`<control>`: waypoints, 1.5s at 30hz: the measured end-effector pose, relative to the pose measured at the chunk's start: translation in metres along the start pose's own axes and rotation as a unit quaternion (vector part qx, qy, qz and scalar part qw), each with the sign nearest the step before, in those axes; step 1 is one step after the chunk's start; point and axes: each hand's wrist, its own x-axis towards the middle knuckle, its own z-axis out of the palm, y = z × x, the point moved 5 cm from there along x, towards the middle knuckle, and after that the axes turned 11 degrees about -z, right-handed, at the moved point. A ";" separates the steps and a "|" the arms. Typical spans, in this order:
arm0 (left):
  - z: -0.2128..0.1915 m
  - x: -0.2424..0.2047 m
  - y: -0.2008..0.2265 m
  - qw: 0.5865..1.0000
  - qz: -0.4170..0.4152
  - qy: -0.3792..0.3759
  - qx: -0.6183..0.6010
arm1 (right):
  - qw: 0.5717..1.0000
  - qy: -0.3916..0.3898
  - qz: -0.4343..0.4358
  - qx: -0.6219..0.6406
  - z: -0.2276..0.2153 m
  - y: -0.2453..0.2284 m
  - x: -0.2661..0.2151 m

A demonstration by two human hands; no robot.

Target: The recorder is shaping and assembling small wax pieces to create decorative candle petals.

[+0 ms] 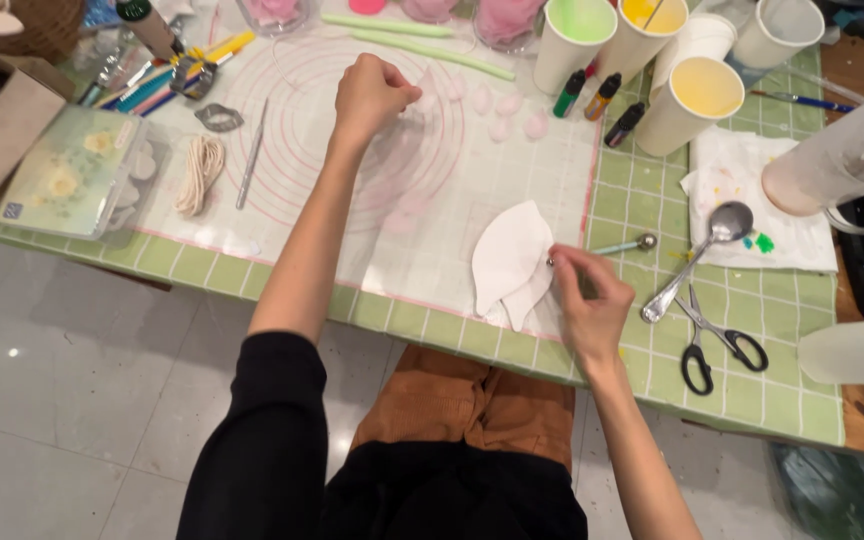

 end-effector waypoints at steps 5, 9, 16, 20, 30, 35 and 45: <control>0.018 0.058 -0.021 0.994 -0.074 -0.016 0.076 | 0.999 -0.010 -0.046 -0.019 0.000 -0.003 0.002; 0.035 0.074 -0.021 0.991 -0.100 -0.039 0.081 | 0.999 -0.017 -0.028 0.005 0.001 -0.005 0.004; 0.047 0.067 -0.019 0.992 -0.076 -0.011 0.098 | 1.000 -0.026 -0.009 -0.004 0.000 -0.006 0.004; 0.045 0.061 -0.018 0.992 -0.069 -0.004 0.102 | 1.000 -0.028 0.003 -0.011 0.001 -0.004 0.003; 0.014 0.064 -0.036 0.995 -0.030 0.034 0.090 | 1.000 -0.020 0.004 0.004 0.000 0.000 0.001; -0.027 0.039 -0.046 0.994 0.001 -0.015 0.105 | 1.000 -0.026 0.007 0.010 0.002 0.002 0.000; -0.012 -0.025 -0.020 0.978 0.156 -0.068 0.121 | 0.996 -0.002 0.051 0.077 0.005 0.021 -0.009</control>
